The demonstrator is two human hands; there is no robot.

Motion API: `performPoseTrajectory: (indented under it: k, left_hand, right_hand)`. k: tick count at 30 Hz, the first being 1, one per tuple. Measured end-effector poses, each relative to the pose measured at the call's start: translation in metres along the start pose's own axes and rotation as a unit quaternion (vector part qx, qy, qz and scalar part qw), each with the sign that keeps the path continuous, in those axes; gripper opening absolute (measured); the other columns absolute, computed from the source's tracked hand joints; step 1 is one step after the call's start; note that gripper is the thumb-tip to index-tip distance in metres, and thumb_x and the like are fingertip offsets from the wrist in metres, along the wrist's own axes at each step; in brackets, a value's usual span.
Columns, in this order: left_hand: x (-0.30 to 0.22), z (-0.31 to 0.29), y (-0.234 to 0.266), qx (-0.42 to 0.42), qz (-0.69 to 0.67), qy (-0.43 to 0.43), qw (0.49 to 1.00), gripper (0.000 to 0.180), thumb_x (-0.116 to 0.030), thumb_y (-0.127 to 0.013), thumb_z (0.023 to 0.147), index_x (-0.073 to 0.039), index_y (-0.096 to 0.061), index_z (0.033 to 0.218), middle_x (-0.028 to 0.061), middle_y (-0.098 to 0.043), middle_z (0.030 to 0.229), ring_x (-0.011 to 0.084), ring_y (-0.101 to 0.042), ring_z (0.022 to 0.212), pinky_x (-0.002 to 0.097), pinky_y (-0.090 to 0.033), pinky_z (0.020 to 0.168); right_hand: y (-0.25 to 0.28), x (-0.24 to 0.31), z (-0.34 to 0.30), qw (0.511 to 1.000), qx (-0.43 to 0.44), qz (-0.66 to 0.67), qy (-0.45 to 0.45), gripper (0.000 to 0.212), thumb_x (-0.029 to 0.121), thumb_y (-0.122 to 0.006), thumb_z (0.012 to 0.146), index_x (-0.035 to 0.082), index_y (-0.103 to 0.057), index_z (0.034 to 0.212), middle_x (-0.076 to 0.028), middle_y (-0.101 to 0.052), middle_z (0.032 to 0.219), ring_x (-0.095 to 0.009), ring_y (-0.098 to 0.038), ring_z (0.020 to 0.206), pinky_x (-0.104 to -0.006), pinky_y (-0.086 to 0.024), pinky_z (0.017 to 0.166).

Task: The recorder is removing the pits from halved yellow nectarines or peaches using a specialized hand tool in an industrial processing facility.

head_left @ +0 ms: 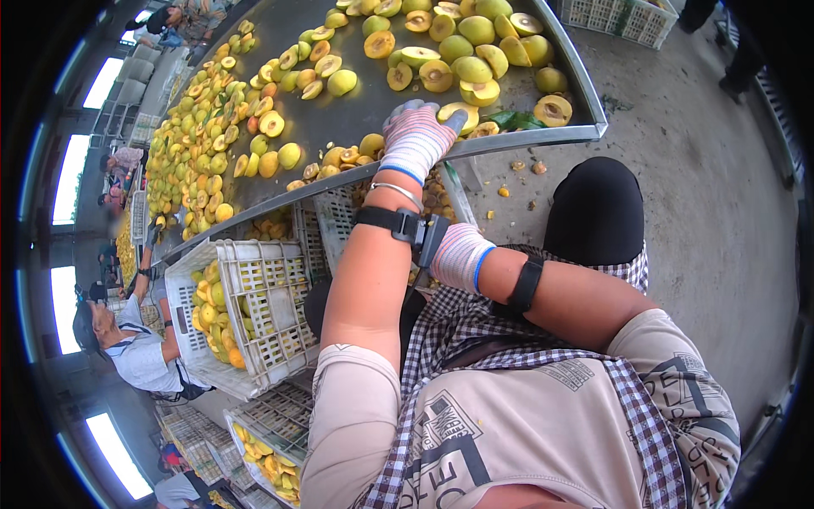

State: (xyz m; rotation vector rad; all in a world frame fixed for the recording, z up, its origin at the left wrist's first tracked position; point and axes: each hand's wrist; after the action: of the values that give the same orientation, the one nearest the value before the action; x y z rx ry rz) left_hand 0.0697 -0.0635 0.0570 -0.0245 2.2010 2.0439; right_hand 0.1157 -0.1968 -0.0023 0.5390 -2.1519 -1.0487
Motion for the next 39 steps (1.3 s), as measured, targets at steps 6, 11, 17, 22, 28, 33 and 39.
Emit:
performPoseTrajectory:
  k: [6,11,17,22,28,33,39]
  left_hand:
    - [-0.009,0.004,-0.004,0.049,-0.162,-0.028,0.985,0.050,-0.029,-0.072,0.076,-0.006,-0.053,0.115,0.0130,-0.061,0.111,0.0260,-0.060,0.101,0.0340,-0.046,0.089]
    - [0.014,-0.018,-0.006,-0.167,-0.432,-0.091,0.881,0.050,-0.019,-0.074,0.073,-0.001,-0.051,0.113,0.0139,-0.062,0.100,0.0254,-0.061,0.090,0.0334,-0.048,0.082]
    - [0.063,-0.092,0.004,-0.070,-0.803,0.130,0.577,0.032,-0.027,-0.061,0.083,-0.006,-0.055,0.106,0.0071,-0.061,0.091,0.0128,-0.055,0.064,0.0215,-0.039,0.047]
    - [0.084,-0.139,-0.008,-0.055,-0.854,0.136,0.499,0.035,-0.025,-0.061,0.083,-0.003,-0.053,0.109,0.0120,-0.062,0.098,0.0153,-0.055,0.064,0.0228,-0.041,0.050]
    - [0.100,-0.175,-0.027,-0.036,-0.887,0.123,0.444,0.042,-0.022,-0.062,0.080,-0.003,-0.053,0.115,0.0110,-0.060,0.107,0.0196,-0.059,0.078,0.0285,-0.046,0.066]
    - [0.091,-0.171,-0.035,-0.056,-0.901,0.106,0.418,0.047,-0.023,-0.060,0.081,-0.008,-0.045,0.123,0.0149,-0.055,0.116,0.0246,-0.057,0.097,0.0349,-0.048,0.083]
    - [0.070,-0.171,-0.041,-0.124,-0.794,0.063,0.591,0.048,-0.021,-0.058,0.084,-0.009,-0.041,0.128,0.0180,-0.052,0.122,0.0264,-0.054,0.107,0.0391,-0.044,0.094]
  right_hand:
    - [-0.007,-0.006,0.005,1.000,-0.009,-0.018,-0.006,0.026,0.015,-0.062,0.076,0.018,-0.067,0.101,-0.004,-0.067,0.096,-0.023,-0.064,0.091,-0.0383,-0.053,0.073]
    - [0.044,0.002,-0.035,0.999,0.048,0.001,-0.018,0.026,0.017,-0.060,0.076,0.015,-0.065,0.102,-0.008,-0.068,0.089,-0.027,-0.066,0.085,-0.0385,-0.054,0.070]
    - [0.035,-0.015,-0.031,0.981,-0.140,0.093,-0.094,0.031,0.023,-0.058,0.079,-0.005,-0.057,0.094,-0.020,-0.065,0.078,-0.034,-0.065,0.076,-0.0421,-0.052,0.064]
    - [0.058,-0.009,-0.045,0.957,-0.189,0.169,-0.144,0.039,0.033,-0.053,0.085,-0.003,-0.055,0.098,-0.020,-0.064,0.077,-0.035,-0.064,0.077,-0.0416,-0.051,0.068]
    - [0.059,-0.011,-0.043,0.957,-0.205,0.189,-0.082,0.050,0.042,-0.045,0.091,-0.005,-0.052,0.102,-0.023,-0.063,0.080,-0.037,-0.062,0.080,-0.0423,-0.050,0.072]
    - [0.029,-0.016,-0.016,0.923,-0.247,0.294,0.002,0.048,0.041,-0.044,0.092,-0.006,-0.052,0.101,-0.022,-0.063,0.077,-0.038,-0.062,0.078,-0.0428,-0.049,0.071]
    - [0.045,0.011,-0.038,0.945,-0.247,0.211,-0.045,0.028,0.023,-0.054,0.086,-0.003,-0.051,0.097,-0.022,-0.062,0.075,-0.037,-0.062,0.072,-0.0438,-0.050,0.063]
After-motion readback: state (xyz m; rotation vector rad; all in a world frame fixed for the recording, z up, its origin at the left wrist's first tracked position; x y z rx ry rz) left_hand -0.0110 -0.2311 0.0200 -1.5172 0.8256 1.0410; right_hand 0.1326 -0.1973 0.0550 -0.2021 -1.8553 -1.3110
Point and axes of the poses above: each hand's wrist, its own z-axis towards the middle knuckle, its own y-axis out of the back of the hand, x = y × z
